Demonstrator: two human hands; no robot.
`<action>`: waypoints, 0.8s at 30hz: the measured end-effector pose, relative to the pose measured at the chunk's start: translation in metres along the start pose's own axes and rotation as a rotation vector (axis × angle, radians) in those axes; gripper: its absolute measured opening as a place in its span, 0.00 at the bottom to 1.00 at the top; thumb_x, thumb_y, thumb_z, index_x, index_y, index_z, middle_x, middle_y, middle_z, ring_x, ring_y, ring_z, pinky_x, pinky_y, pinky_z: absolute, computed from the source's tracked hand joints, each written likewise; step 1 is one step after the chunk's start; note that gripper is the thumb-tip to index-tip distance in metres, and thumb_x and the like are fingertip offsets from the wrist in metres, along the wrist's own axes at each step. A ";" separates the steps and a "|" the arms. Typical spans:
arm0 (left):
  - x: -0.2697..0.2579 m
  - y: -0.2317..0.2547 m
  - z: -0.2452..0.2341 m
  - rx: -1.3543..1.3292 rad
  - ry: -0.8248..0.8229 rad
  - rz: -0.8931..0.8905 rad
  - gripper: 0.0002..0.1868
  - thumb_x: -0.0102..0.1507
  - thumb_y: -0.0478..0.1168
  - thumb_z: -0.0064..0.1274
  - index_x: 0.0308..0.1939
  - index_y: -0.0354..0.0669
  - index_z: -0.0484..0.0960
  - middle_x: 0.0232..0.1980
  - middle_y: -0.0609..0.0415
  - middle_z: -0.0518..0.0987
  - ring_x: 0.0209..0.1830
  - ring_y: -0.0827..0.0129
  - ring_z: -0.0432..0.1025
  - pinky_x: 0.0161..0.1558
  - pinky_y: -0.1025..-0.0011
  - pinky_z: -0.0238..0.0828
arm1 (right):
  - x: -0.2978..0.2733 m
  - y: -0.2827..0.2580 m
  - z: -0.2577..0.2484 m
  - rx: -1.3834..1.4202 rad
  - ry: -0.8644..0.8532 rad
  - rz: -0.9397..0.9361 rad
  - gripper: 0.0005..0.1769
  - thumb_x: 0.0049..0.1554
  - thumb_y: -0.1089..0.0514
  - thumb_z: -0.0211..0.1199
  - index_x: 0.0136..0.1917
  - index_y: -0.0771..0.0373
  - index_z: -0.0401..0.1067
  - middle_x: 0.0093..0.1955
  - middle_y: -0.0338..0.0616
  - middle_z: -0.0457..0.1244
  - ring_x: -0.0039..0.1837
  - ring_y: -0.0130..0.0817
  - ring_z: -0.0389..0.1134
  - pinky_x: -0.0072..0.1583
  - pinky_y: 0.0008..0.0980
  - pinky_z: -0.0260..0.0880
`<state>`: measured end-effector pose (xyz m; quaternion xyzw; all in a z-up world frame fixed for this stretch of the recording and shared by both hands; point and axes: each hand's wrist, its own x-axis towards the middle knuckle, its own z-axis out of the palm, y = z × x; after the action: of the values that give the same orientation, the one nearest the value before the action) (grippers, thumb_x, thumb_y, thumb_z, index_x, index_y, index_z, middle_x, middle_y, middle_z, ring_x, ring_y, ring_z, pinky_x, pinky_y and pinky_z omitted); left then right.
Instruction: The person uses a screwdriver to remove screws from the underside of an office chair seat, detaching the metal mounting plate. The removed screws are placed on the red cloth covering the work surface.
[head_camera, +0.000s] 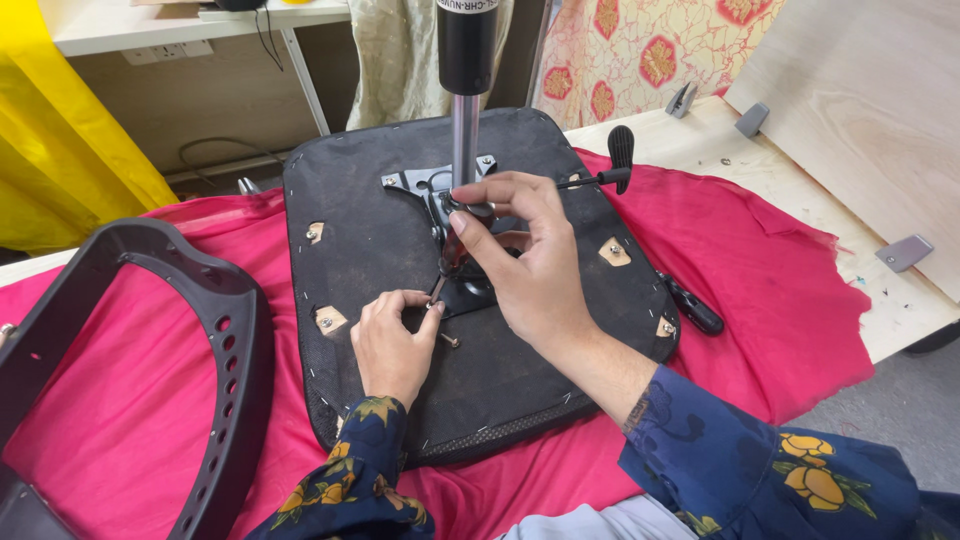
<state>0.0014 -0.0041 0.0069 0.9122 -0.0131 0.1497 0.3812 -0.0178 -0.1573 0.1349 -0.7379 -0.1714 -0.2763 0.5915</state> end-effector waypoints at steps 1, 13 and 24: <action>-0.001 0.000 0.000 -0.007 0.006 0.013 0.12 0.59 0.49 0.62 0.40 0.49 0.87 0.44 0.58 0.83 0.55 0.61 0.74 0.59 0.60 0.62 | -0.001 0.000 0.001 -0.002 0.003 0.040 0.09 0.62 0.62 0.66 0.56 0.67 0.75 0.59 0.42 0.59 0.55 0.25 0.68 0.52 0.26 0.77; -0.001 0.000 -0.001 -0.035 0.021 0.019 0.10 0.59 0.48 0.62 0.38 0.49 0.88 0.44 0.59 0.84 0.54 0.61 0.74 0.59 0.60 0.63 | 0.000 -0.005 0.004 0.105 -0.080 0.100 0.13 0.65 0.64 0.59 0.63 0.64 0.71 0.58 0.39 0.67 0.55 0.23 0.71 0.56 0.26 0.73; -0.003 -0.003 -0.002 -0.070 0.044 0.133 0.12 0.61 0.44 0.58 0.47 0.49 0.88 0.48 0.58 0.84 0.57 0.60 0.73 0.60 0.59 0.61 | 0.002 -0.011 0.007 -0.007 -0.096 0.001 0.08 0.65 0.63 0.63 0.59 0.63 0.76 0.62 0.40 0.61 0.56 0.24 0.71 0.55 0.25 0.77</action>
<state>-0.0014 -0.0005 0.0055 0.8919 -0.0708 0.1941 0.4024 -0.0212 -0.1479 0.1440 -0.7525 -0.1981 -0.2409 0.5800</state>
